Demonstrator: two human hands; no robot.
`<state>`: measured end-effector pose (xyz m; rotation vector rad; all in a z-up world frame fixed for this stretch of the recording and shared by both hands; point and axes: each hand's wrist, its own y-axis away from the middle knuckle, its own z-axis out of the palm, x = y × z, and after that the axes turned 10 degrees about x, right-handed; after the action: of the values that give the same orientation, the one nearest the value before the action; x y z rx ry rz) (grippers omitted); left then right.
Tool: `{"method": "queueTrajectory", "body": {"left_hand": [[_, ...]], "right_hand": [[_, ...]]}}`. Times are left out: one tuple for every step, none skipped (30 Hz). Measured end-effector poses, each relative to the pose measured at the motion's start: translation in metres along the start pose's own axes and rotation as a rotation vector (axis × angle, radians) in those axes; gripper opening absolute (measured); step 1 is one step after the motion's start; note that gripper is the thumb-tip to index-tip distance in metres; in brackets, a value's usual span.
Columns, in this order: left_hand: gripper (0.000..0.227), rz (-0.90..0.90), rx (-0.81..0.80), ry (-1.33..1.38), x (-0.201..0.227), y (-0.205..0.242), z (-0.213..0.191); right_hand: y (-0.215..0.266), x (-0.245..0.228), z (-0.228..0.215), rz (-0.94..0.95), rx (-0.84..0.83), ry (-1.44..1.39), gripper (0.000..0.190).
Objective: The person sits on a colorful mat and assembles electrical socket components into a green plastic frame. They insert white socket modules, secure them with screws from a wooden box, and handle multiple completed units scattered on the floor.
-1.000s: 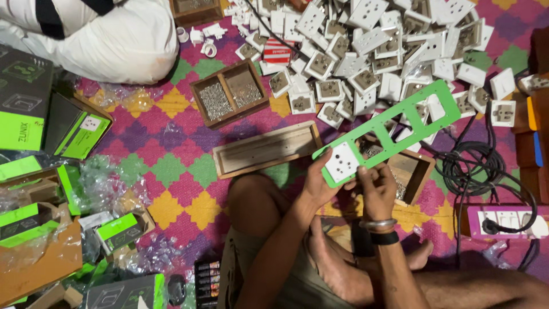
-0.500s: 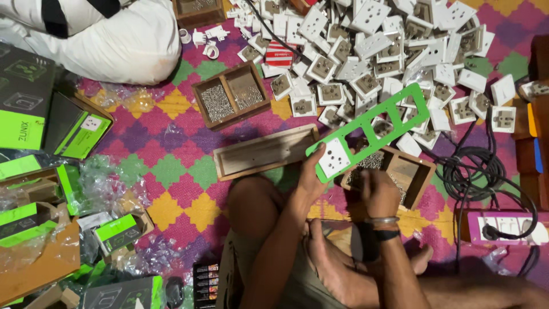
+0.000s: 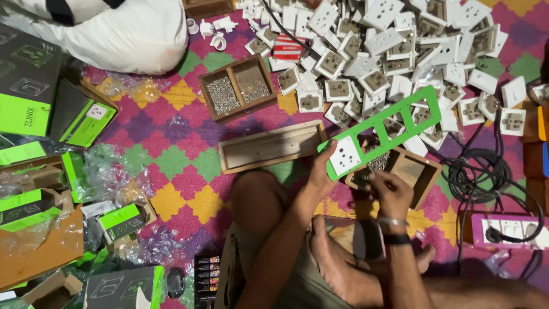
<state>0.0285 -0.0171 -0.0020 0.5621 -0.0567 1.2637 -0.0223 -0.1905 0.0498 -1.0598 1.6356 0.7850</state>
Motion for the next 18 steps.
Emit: {"method": "queueTrajectory", "body": {"left_hand": [[0.059, 0.008, -0.036, -0.009, 0.0, 0.003, 0.004], [0.061, 0.016, -0.071, -0.018, 0.001, 0.006, 0.009], [0.062, 0.0, -0.072, -0.027, -0.001, 0.013, 0.012], [0.063, -0.016, -0.074, -0.036, -0.003, 0.018, 0.015], [0.064, -0.025, -0.09, -0.056, 0.002, 0.017, 0.02], [0.064, -0.016, -0.097, -0.069, 0.003, 0.02, 0.025], [0.064, -0.004, -0.108, -0.083, 0.006, 0.022, 0.03], [0.064, 0.008, -0.118, -0.097, 0.009, 0.022, 0.034], [0.065, 0.005, -0.111, -0.1, 0.009, 0.025, 0.036], [0.065, 0.001, -0.103, -0.103, 0.01, 0.027, 0.037], [0.065, 0.004, -0.095, -0.102, 0.01, 0.028, 0.038], [0.065, 0.006, -0.102, -0.098, 0.011, 0.028, 0.039], [0.065, 0.006, -0.108, -0.093, 0.01, 0.029, 0.039], [0.066, 0.006, -0.113, -0.088, 0.01, 0.031, 0.039], [0.065, -0.019, -0.108, -0.09, 0.01, 0.03, 0.039], [0.064, -0.044, -0.102, -0.092, 0.01, 0.03, 0.04], [0.063, -0.068, -0.094, -0.095, 0.011, 0.033, 0.039], [0.063, -0.042, -0.097, -0.111, 0.011, 0.033, 0.038]], "right_hand": [[0.01, -0.007, -0.002, 0.137, -0.027, -0.099, 0.016], [0.016, -0.012, -0.001, 0.275, -0.055, -0.197, 0.017], [0.026, -0.016, -0.001, 0.26, -0.087, -0.164, 0.015], [0.034, -0.019, -0.001, 0.246, -0.12, -0.133, 0.013], [0.036, -0.023, 0.005, 0.217, -0.149, -0.115, 0.011], [0.039, -0.026, 0.008, 0.188, -0.156, -0.127, 0.011], [0.039, -0.029, 0.013, 0.155, -0.165, -0.14, 0.012], [0.038, -0.032, 0.018, 0.121, -0.173, -0.153, 0.012], [0.039, -0.034, 0.018, 0.121, -0.165, -0.167, 0.012], [0.04, -0.034, 0.019, 0.12, -0.156, -0.182, 0.013], [0.039, -0.035, 0.02, 0.117, -0.153, -0.194, 0.013], [0.038, -0.036, 0.022, 0.103, -0.153, -0.193, 0.013], [0.039, -0.036, 0.022, 0.092, -0.152, -0.19, 0.013], [0.04, -0.035, 0.022, 0.081, -0.151, -0.187, 0.013], [0.04, -0.035, 0.023, 0.121, -0.143, -0.192, 0.013], [0.04, -0.034, 0.024, 0.162, -0.135, -0.197, 0.012], [0.041, -0.033, 0.026, 0.205, -0.129, -0.204, 0.011], [0.041, -0.032, 0.027, 0.206, -0.129, -0.201, 0.01]]}}
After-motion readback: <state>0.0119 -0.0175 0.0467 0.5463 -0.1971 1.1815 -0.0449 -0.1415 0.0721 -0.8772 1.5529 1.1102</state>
